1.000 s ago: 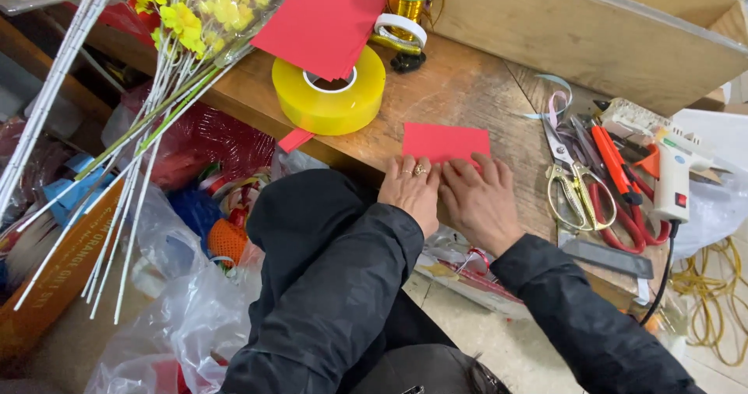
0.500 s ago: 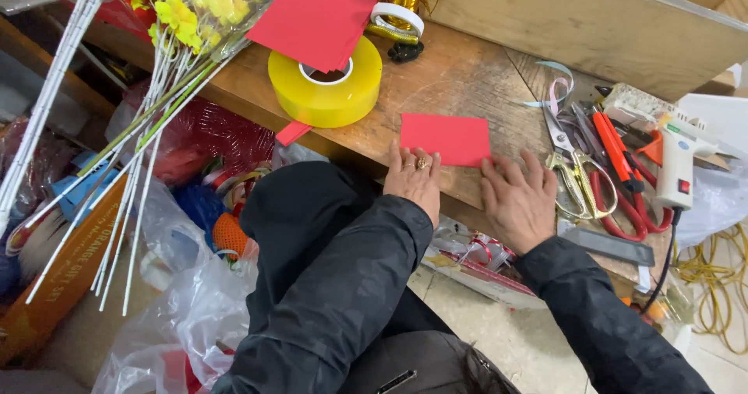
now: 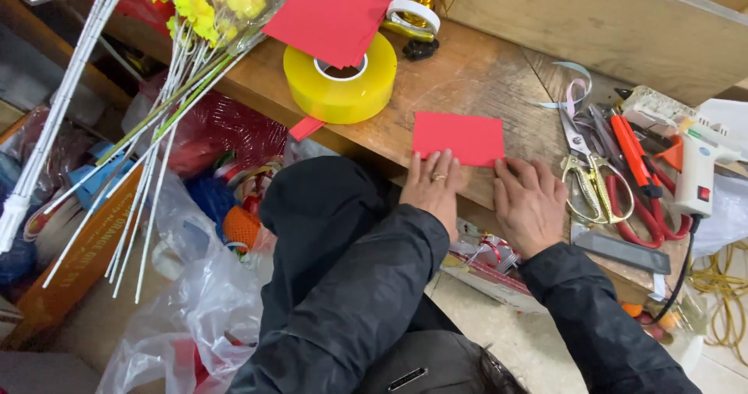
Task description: Folding a small piece of red paper into a fan shape and creasing another piece of paper on a workbench.
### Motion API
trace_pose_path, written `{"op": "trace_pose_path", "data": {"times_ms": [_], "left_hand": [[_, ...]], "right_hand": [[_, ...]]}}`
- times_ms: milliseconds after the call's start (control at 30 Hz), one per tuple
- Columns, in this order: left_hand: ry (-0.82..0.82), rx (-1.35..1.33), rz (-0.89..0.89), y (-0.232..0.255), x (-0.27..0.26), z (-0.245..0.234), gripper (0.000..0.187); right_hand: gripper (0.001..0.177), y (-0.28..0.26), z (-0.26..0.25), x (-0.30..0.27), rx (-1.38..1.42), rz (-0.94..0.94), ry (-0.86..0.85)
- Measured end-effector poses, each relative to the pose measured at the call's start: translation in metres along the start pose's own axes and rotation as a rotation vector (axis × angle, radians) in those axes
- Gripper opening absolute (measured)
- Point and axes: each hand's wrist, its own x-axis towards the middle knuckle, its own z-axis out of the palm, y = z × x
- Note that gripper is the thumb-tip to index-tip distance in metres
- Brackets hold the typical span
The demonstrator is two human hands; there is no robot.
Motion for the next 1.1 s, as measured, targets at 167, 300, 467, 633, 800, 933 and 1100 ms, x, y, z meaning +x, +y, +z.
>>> {"op": "trace_pose_path", "data": {"times_ms": [167, 300, 467, 633, 800, 933, 1100], "left_hand": [[-0.048, -0.061, -0.113, -0.026, -0.013, -0.006, 0.118], [-0.094, -0.143, -0.137, -0.029, -0.012, -0.015, 0.113], [-0.095, -0.313, -0.179, -0.037, -0.01, -0.017, 0.101], [-0.179, -0.587, -0.337, -0.031, -0.018, -0.051, 0.104], [0.016, -0.822, -0.381, -0.042, 0.008, 0.041, 0.073], [0.15, -1.182, -0.459, -0.041, -0.022, 0.026, 0.047], [0.783, -0.922, -0.364, -0.05, -0.022, 0.025, 0.052]], "right_hand": [[0.04, 0.016, 0.004, -0.007, 0.056, 0.045, 0.005], [0.039, 0.018, 0.003, -0.004, 0.051, 0.053, 0.005], [0.05, -0.021, -0.046, -0.028, 0.247, 0.115, 0.153], [0.056, -0.106, -0.116, -0.022, 1.653, 1.011, -0.597], [0.057, -0.13, -0.083, 0.007, 1.962, 1.199, -0.44], [0.049, -0.137, -0.028, 0.009, 1.971, 1.353, -0.266], [0.023, -0.083, -0.012, 0.005, 1.31, 0.809, 0.143]]}}
